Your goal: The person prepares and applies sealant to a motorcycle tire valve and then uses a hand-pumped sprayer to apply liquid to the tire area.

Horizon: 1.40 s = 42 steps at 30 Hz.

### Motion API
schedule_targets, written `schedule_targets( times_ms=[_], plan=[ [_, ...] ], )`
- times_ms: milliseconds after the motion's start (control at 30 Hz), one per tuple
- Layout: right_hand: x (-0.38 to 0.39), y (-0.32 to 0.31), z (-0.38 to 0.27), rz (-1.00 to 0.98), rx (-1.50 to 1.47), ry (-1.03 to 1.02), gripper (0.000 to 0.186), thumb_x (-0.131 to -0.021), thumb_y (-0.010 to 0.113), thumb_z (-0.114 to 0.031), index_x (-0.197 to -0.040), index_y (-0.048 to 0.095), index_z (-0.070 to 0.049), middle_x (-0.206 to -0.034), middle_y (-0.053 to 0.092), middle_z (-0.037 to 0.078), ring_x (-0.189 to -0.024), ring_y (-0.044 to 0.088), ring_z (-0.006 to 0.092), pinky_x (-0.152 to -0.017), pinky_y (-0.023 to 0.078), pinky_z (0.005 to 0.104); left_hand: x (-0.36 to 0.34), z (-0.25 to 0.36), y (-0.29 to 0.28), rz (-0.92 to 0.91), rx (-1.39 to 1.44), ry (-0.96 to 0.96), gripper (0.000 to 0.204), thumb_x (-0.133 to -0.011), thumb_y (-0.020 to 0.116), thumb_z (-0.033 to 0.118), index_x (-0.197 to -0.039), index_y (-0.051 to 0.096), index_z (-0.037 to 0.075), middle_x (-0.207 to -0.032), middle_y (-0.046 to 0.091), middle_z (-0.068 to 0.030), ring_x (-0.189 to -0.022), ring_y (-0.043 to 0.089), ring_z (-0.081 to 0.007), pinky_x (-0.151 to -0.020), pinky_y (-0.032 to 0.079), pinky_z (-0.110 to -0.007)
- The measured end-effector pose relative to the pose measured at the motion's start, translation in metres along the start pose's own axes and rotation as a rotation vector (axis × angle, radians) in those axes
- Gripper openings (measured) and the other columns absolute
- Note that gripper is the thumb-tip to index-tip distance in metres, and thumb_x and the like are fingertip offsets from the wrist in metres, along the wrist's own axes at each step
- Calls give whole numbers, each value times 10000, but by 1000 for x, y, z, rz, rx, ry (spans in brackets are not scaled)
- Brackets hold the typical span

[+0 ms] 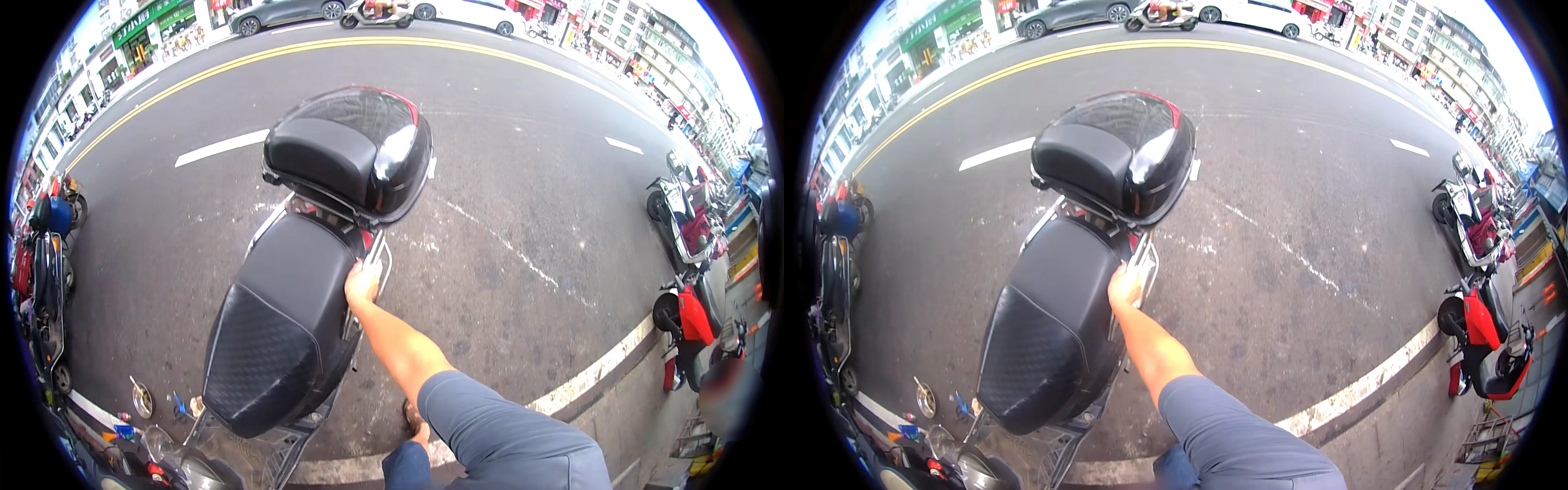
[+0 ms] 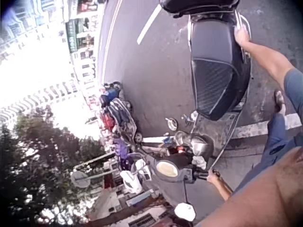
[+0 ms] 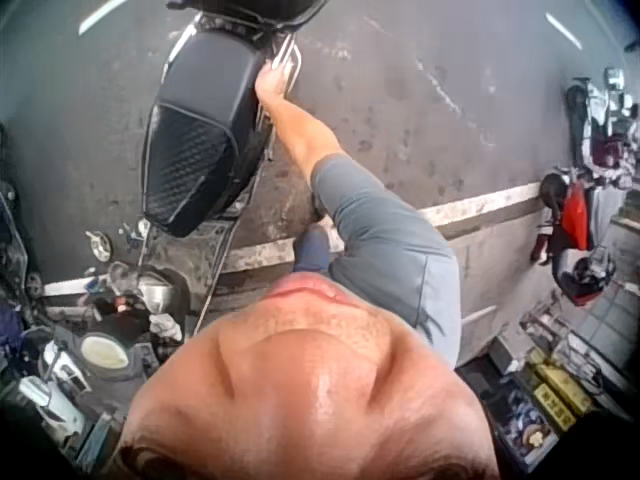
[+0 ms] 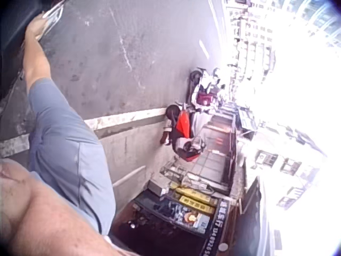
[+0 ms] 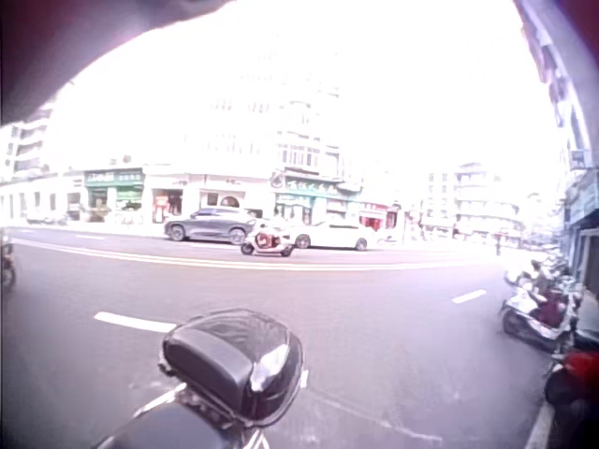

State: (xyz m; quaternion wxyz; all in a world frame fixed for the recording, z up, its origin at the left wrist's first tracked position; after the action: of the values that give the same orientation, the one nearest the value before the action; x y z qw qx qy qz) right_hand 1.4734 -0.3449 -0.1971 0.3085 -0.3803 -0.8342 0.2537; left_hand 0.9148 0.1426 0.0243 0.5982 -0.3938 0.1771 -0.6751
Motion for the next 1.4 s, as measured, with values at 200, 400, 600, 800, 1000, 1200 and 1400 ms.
schedule_targets(
  times_ms=[200, 400, 600, 800, 1000, 1200, 1400],
  plan=[
    [-152, -54, -52, 203, -135, -2, 455, -871, 566, -369, -1132, 512, 0, -934, 648, 258, -906, 626, 420, -832, 467, 491, 99, 68, 155, 46, -35, -34, 288, -797, 678, 281, -697, 598, 23, -561, 504, -46, -419, 396, -156, -383, 317, -317],
    [-305, -78, -53, 220, -42, 109, 473, -865, 568, -373, -1164, 482, -16, -922, 642, 269, -920, 621, 426, -844, 468, 494, 208, 119, 322, -185, 35, -41, 234, -798, 649, 215, -766, 629, -16, -637, 542, -76, -514, 468, -186, -456, 363, -311],
    [-461, -114, -68, 195, -87, 163, 391, -905, 503, -374, -1047, 537, -11, -882, 652, 250, -861, 639, 414, -785, 490, 500, 325, 185, 434, -265, 176, 38, 230, -784, 618, 183, -622, 513, 59, -584, 477, -32, -436, 399, -135, -402, 287, -306],
    [-605, -161, -73, 245, -130, 253, 401, -909, 487, -391, -1031, 533, -12, -860, 654, 249, -829, 637, 432, -741, 496, 517, 425, 235, 538, -410, 86, 167, 230, -810, 609, 204, -674, 529, 37, -587, 480, -43, -433, 400, -147, -387, 290, -300],
    [-760, -224, -90, 319, -230, 264, 371, -913, 505, -357, -1009, 526, 1, -843, 647, 263, -813, 632, 439, -737, 495, 516, 553, 272, 649, -454, 65, 249, 202, -807, 614, 191, -702, 545, 32, -612, 492, -51, -461, 416, -153, -406, 306, -301],
    [-923, -297, -105, 409, -244, 237, 351, -914, 511, -336, -980, 522, 9, -806, 647, 258, -795, 636, 430, -729, 499, 505, 674, 297, 767, -513, 51, 298, 177, -803, 619, 178, -731, 562, 26, -637, 505, -60, -488, 431, -160, -425, 323, -302],
    [-1074, -370, -115, 435, -213, 231, 369, -929, 487, -354, -996, 507, 8, -828, 652, 253, -801, 645, 421, -720, 508, 498, 809, 318, 885, -602, 69, 317, 156, -799, 623, 166, -759, 579, 21, -662, 518, -68, -516, 447, -167, -445, 339, -302]
  ],
)
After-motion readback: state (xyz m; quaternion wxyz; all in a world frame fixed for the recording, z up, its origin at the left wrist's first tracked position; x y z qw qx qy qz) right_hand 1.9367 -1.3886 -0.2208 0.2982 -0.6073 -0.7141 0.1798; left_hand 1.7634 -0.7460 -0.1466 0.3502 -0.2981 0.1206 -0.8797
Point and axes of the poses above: each hand's wrist, its own x-axis away from the middle knuckle, its own y-axis out of the palm, z = x × y, the point moved 5 cm from there along -x, towards the middle knuckle
